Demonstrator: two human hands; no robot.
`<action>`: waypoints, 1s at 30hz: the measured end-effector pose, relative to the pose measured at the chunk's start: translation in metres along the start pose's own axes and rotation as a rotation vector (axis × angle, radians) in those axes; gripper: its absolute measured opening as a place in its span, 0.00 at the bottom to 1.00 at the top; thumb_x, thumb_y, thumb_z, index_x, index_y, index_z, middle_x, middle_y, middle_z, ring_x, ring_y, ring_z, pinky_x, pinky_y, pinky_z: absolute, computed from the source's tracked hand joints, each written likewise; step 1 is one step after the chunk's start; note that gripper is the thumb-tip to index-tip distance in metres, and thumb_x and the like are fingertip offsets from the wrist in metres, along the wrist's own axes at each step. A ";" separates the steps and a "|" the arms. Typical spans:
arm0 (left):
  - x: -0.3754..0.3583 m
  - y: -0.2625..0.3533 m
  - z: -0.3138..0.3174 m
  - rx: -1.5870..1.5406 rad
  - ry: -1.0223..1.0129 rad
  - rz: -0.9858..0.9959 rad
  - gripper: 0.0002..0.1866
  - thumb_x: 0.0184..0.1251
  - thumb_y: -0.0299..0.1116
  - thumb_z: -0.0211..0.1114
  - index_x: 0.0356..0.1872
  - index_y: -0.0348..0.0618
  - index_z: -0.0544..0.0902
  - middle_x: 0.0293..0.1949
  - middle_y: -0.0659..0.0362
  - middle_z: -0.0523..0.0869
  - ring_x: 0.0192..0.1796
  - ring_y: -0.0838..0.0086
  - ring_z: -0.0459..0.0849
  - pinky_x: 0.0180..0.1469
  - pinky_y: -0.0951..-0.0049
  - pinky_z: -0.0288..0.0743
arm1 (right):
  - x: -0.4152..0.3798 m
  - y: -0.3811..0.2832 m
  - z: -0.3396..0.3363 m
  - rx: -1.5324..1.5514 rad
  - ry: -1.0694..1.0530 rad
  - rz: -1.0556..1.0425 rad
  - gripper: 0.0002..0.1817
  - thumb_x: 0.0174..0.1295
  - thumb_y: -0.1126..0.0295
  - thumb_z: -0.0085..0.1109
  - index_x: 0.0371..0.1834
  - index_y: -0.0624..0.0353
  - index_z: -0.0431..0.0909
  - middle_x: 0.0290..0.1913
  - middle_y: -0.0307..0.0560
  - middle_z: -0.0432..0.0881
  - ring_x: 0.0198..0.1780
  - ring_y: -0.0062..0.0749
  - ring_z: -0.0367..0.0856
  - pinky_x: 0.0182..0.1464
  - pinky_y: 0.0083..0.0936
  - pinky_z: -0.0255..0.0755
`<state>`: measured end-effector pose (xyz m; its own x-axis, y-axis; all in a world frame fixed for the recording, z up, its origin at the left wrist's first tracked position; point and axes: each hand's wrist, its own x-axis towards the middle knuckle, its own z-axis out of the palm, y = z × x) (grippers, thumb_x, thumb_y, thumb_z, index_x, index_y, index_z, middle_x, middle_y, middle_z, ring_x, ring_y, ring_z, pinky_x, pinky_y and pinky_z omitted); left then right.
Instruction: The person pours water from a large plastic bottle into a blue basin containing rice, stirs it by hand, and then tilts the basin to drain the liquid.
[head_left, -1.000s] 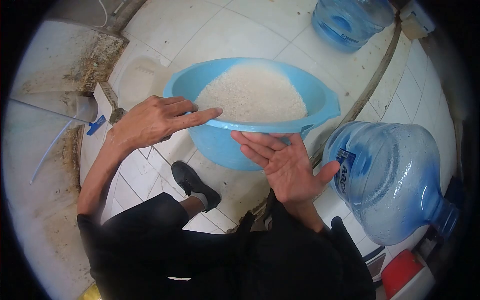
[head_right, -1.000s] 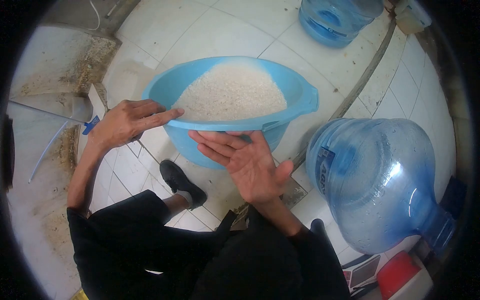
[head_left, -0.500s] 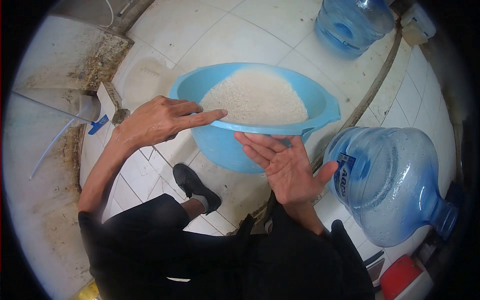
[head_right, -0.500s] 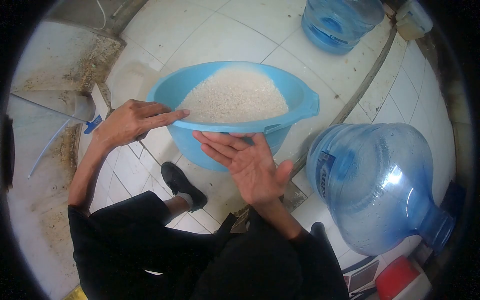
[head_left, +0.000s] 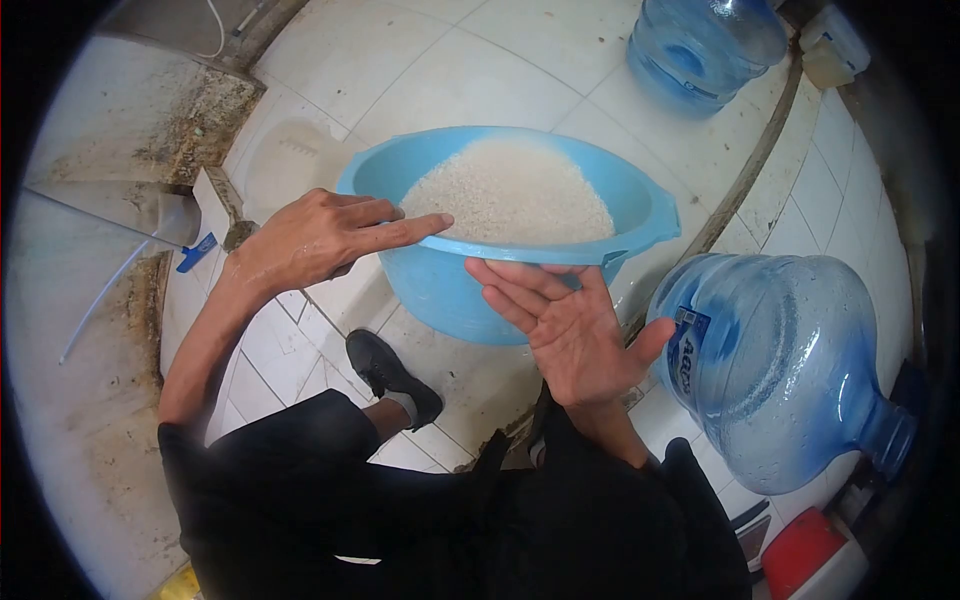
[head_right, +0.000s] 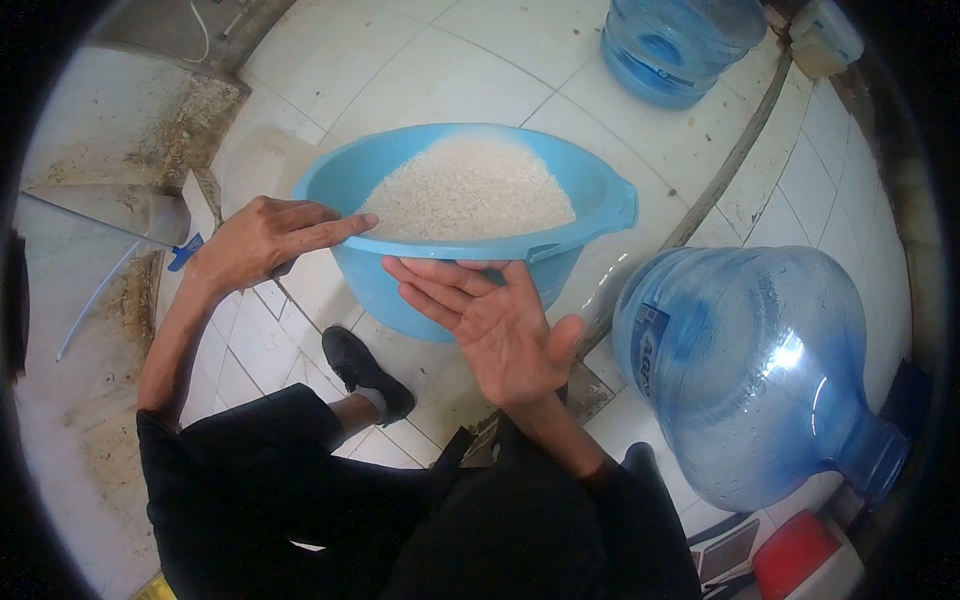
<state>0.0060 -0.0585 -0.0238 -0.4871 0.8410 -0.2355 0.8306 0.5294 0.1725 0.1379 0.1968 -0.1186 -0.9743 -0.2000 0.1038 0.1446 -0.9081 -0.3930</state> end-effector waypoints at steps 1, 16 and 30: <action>0.000 0.000 0.000 0.004 0.011 0.007 0.44 0.56 0.14 0.67 0.73 0.70 0.72 0.41 0.57 0.92 0.39 0.65 0.92 0.43 0.64 0.90 | 0.000 0.000 0.000 0.001 -0.003 0.000 0.65 0.55 0.16 0.40 0.79 0.60 0.38 0.73 0.81 0.61 0.75 0.77 0.59 0.79 0.63 0.48; 0.002 -0.002 0.004 0.006 0.044 0.032 0.43 0.57 0.14 0.67 0.73 0.69 0.73 0.39 0.58 0.92 0.38 0.65 0.91 0.43 0.63 0.89 | 0.000 0.001 0.001 0.021 0.001 -0.012 0.63 0.56 0.16 0.41 0.79 0.60 0.41 0.73 0.80 0.62 0.75 0.77 0.58 0.79 0.63 0.47; 0.010 -0.004 -0.007 -0.077 -0.016 -0.007 0.49 0.47 0.11 0.69 0.73 0.68 0.74 0.38 0.58 0.92 0.35 0.65 0.90 0.40 0.66 0.88 | 0.007 0.000 0.001 0.048 0.002 -0.031 0.63 0.56 0.16 0.42 0.78 0.59 0.41 0.73 0.81 0.61 0.76 0.77 0.58 0.80 0.63 0.46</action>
<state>-0.0041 -0.0513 -0.0202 -0.4874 0.8359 -0.2524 0.8040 0.5424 0.2437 0.1317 0.1950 -0.1170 -0.9789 -0.1704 0.1131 0.1221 -0.9306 -0.3451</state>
